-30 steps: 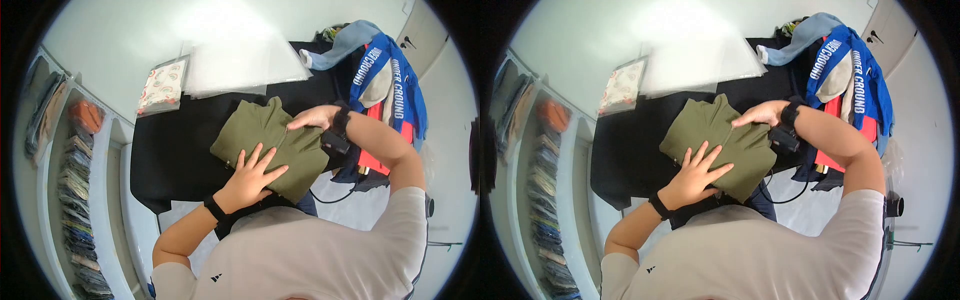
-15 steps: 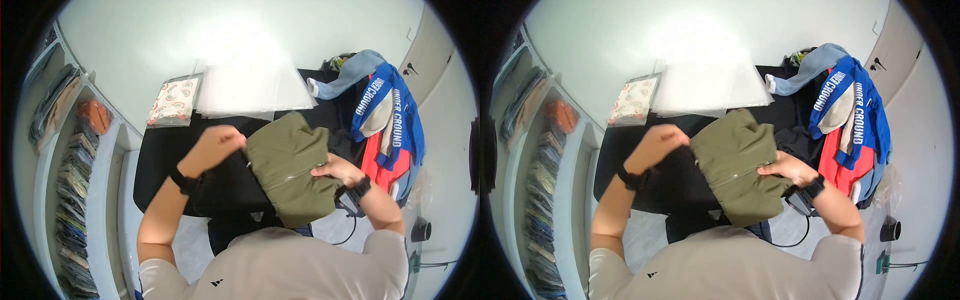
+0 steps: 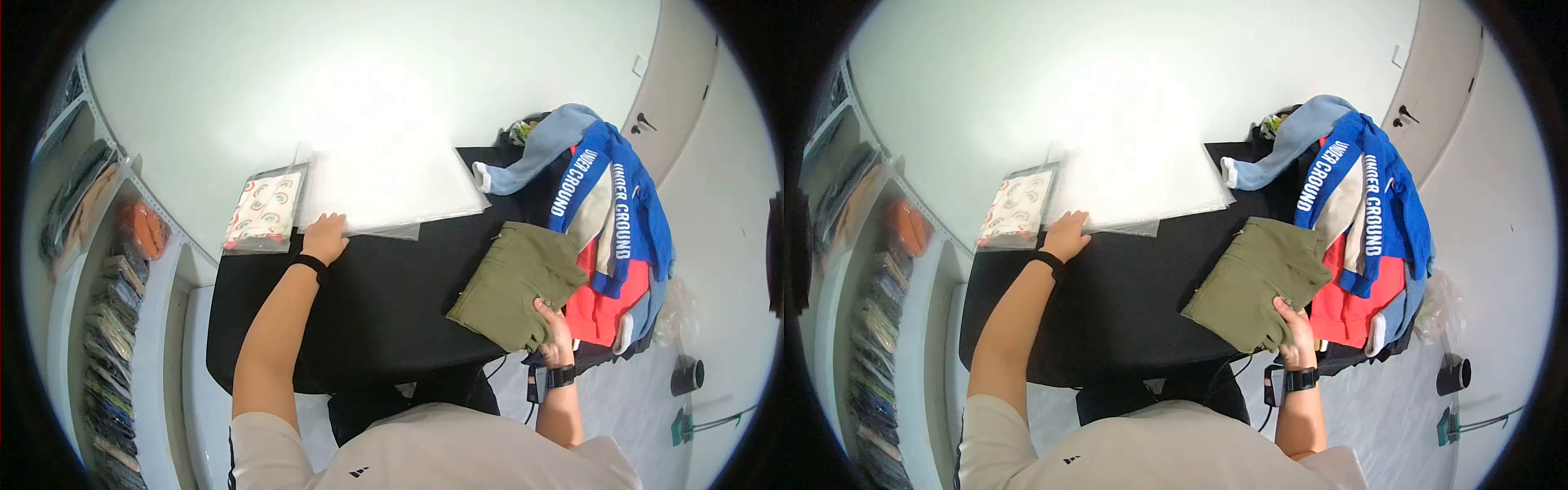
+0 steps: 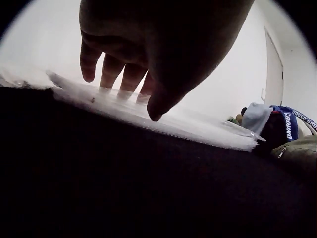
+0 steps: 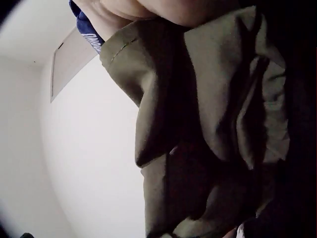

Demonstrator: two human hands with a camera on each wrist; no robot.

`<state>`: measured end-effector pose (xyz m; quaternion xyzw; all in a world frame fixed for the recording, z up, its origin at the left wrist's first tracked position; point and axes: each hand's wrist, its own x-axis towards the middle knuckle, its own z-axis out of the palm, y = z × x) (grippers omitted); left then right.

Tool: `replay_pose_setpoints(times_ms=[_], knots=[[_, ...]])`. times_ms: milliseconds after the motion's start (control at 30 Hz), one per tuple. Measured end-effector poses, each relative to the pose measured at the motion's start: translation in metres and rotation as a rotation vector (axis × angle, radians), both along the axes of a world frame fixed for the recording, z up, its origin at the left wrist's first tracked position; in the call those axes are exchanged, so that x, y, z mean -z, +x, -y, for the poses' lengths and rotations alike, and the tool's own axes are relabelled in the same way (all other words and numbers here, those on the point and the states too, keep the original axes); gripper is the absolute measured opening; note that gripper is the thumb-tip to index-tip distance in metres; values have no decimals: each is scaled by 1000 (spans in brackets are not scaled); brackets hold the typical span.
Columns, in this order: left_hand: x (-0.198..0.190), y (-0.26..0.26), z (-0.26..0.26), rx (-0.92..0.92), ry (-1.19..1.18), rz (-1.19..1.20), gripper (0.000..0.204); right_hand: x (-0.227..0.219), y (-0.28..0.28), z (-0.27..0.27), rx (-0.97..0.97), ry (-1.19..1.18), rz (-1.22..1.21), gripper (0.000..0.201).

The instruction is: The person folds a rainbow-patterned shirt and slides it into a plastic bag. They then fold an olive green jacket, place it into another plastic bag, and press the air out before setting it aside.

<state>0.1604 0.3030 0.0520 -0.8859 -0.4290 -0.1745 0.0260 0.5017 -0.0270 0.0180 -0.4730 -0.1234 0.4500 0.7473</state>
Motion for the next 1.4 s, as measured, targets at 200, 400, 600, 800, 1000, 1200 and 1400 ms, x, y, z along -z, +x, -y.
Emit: replay_pose_setpoints(times_ms=[200, 400, 600, 800, 1000, 1200, 1400], knots=[[5, 5, -7, -31, -24, 0, 14, -7, -2, -2, -57, 39, -16, 38], [-37, 55, 43, -62, 125, -21, 13, 1, -2, 0, -26, 82, -52, 39], [-70, 109, 85, 562, -979, 818, 47, -11, -8, 41, 73, 229, 44, 49], [-56, 30, 75, 442, -460, 278, 48, -14, 16, 77, 84, 316, 45, 58], [-7, -20, 115, 180, -353, -245, 58, -4, 9, 67, -5, 298, -25, 54], [-16, 12, 192, 243, -265, -89, 49, -21, -23, 42, -165, 258, -3, 57], [4, 0, 192, 480, -178, -33, 43, -20, -27, 52, -217, 282, -6, 63]])
